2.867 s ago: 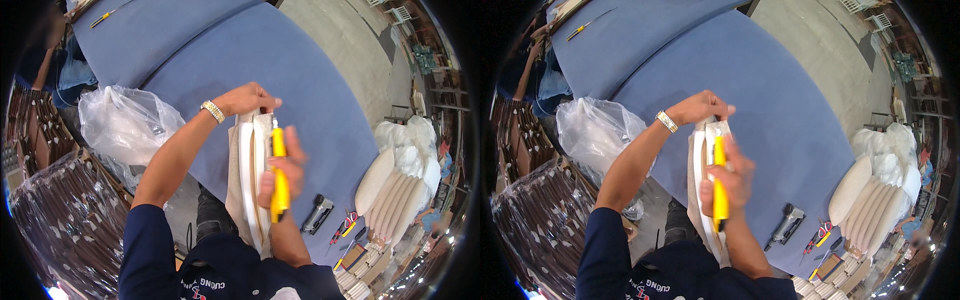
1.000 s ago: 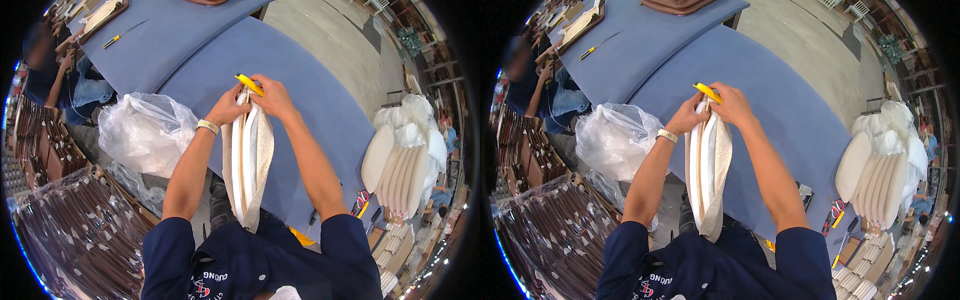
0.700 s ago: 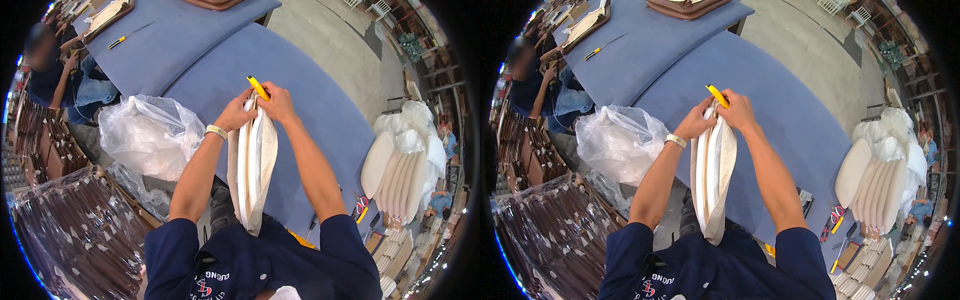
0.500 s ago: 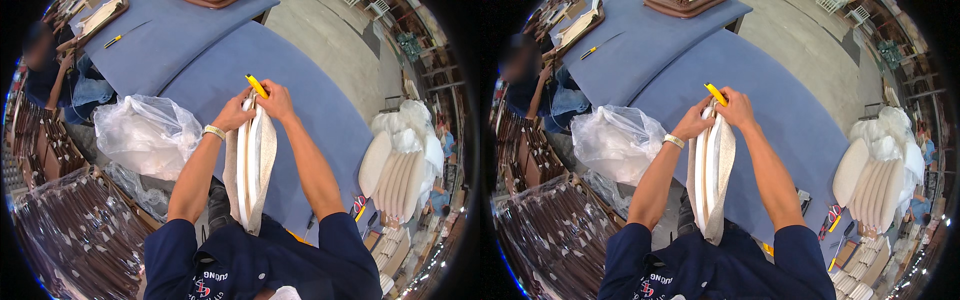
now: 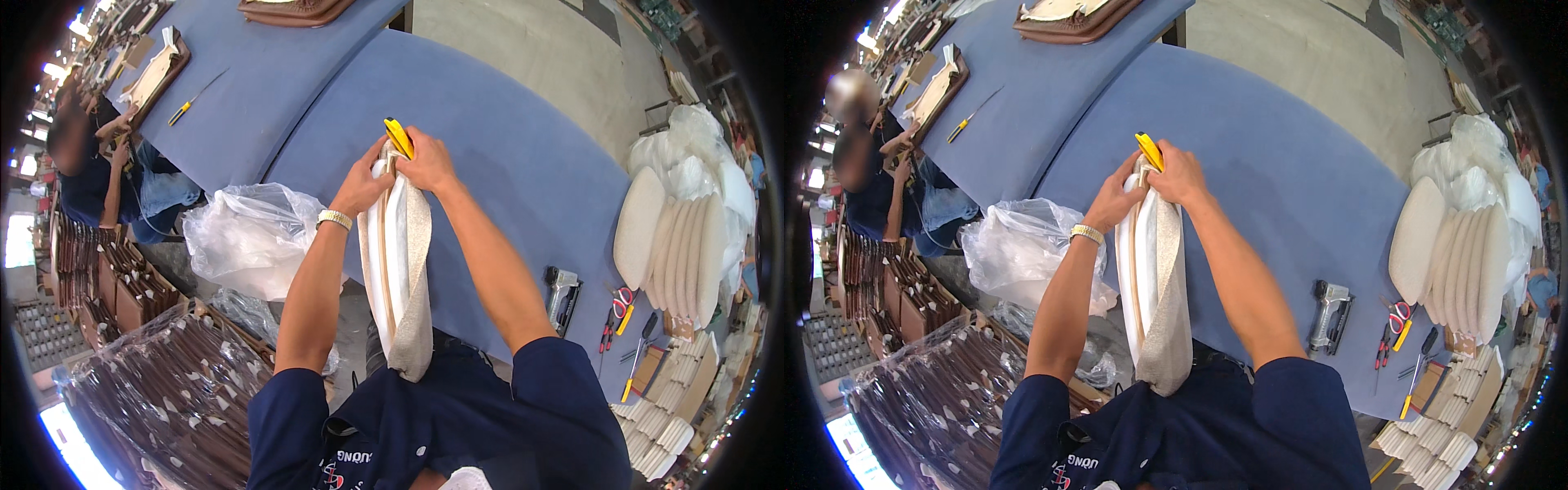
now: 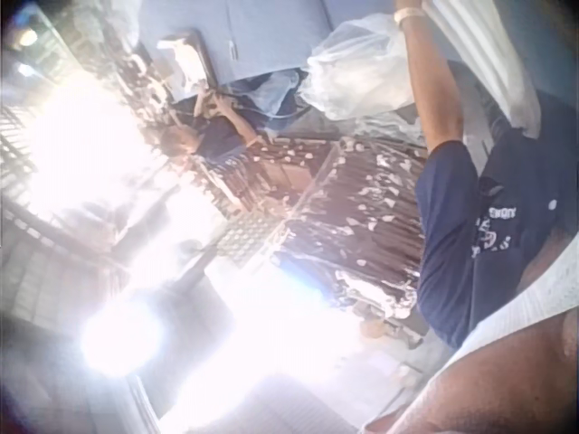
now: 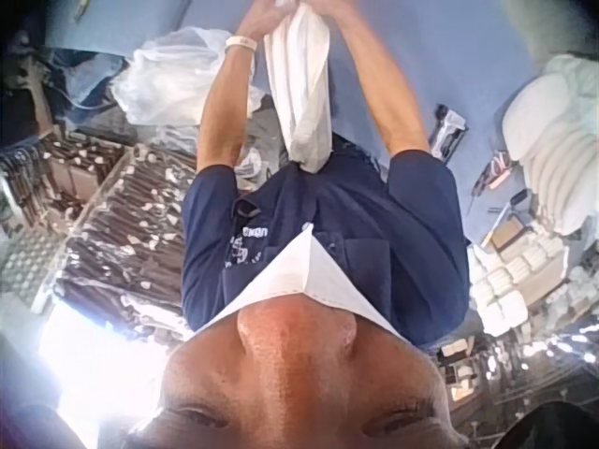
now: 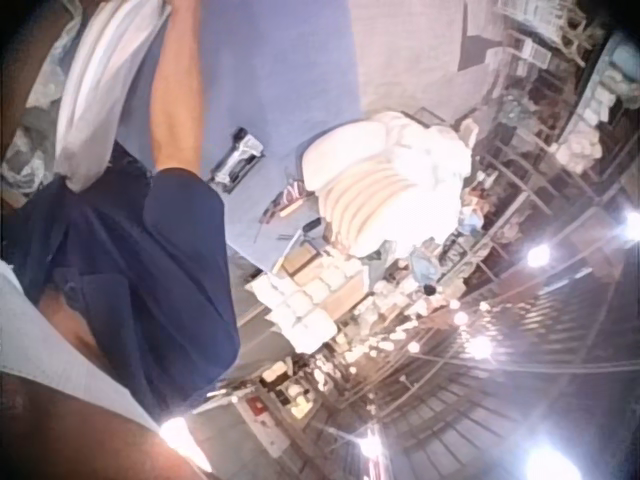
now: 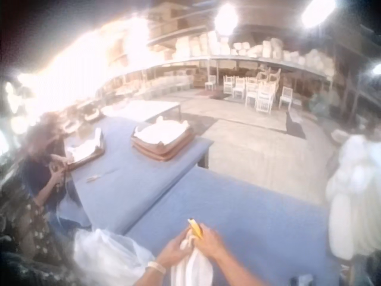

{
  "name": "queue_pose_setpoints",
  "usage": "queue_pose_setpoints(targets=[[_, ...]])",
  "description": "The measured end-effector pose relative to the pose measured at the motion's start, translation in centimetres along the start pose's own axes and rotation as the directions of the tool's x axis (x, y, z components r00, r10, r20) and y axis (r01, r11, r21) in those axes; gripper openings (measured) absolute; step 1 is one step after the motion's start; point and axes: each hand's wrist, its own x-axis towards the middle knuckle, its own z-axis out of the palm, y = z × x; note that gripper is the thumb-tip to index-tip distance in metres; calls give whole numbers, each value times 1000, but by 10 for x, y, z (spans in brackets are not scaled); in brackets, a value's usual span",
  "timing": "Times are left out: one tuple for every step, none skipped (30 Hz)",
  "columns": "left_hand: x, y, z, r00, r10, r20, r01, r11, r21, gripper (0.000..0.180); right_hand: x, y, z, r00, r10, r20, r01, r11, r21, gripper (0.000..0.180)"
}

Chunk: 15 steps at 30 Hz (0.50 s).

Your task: The person wraps a white fabric cover around a cushion, trims excess fabric with a utility knife, and secures the edges using a pneumatic staple gun. The person repeats this process on multiple cushions, folding and stapling the fabric to fit the cushion shape.

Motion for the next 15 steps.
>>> queue_pose_setpoints(targets=[[1,-1,0,1000,4,-6,-4,1000,21,81,0,2,1,1000,2,-14,-2,999,36,44],[2,-2,0,1000,9,-11,-9,999,42,80,-1,3,2,1000,5,-28,-3,997,71,45],[3,-5,2,999,9,-36,-6,997,83,81,-2,5,5,999,22,-39,-17,994,111,45],[4,-9,5,998,10,-62,-2,992,124,82,-3,6,8,998,39,-50,-31,988,151,46],[6,-11,7,996,13,-87,2,986,165,83,-3,8,9,997,55,-60,-43,981,191,46],[6,-6,10,993,-33,-111,58,972,229,82,-3,11,9,996,70,-49,-57,975,216,46],[6,-1,15,987,-77,-138,114,950,290,81,-3,14,9,996,83,-39,-71,968,241,46],[6,5,20,979,-117,-167,170,922,349,81,-2,17,9,995,97,-28,-86,960,266,46],[7,9,21,972,-144,-185,206,901,381,77,-2,18,10,997,82,-12,-74,948,309,46],[8,14,22,964,-170,-203,241,879,412,74,-3,21,9,998,67,3,-64,934,352,46],[9,17,23,956,-194,-221,276,853,442,70,-4,23,8,998,52,16,-54,917,394,46],[10,18,22,952,-204,-228,291,834,469,72,-5,20,3,997,51,49,-65,931,359,46],[11,18,21,948,-214,-234,306,813,495,74,-6,17,-3,995,51,82,-75,944,323,46],[11,18,20,945,-223,-240,320,792,521,77,-9,14,-6,992,52,114,-83,955,286,46],[11,21,23,939,-226,-260,333,785,522,76,-16,16,-8,994,66,89,-96,919,382,45]])
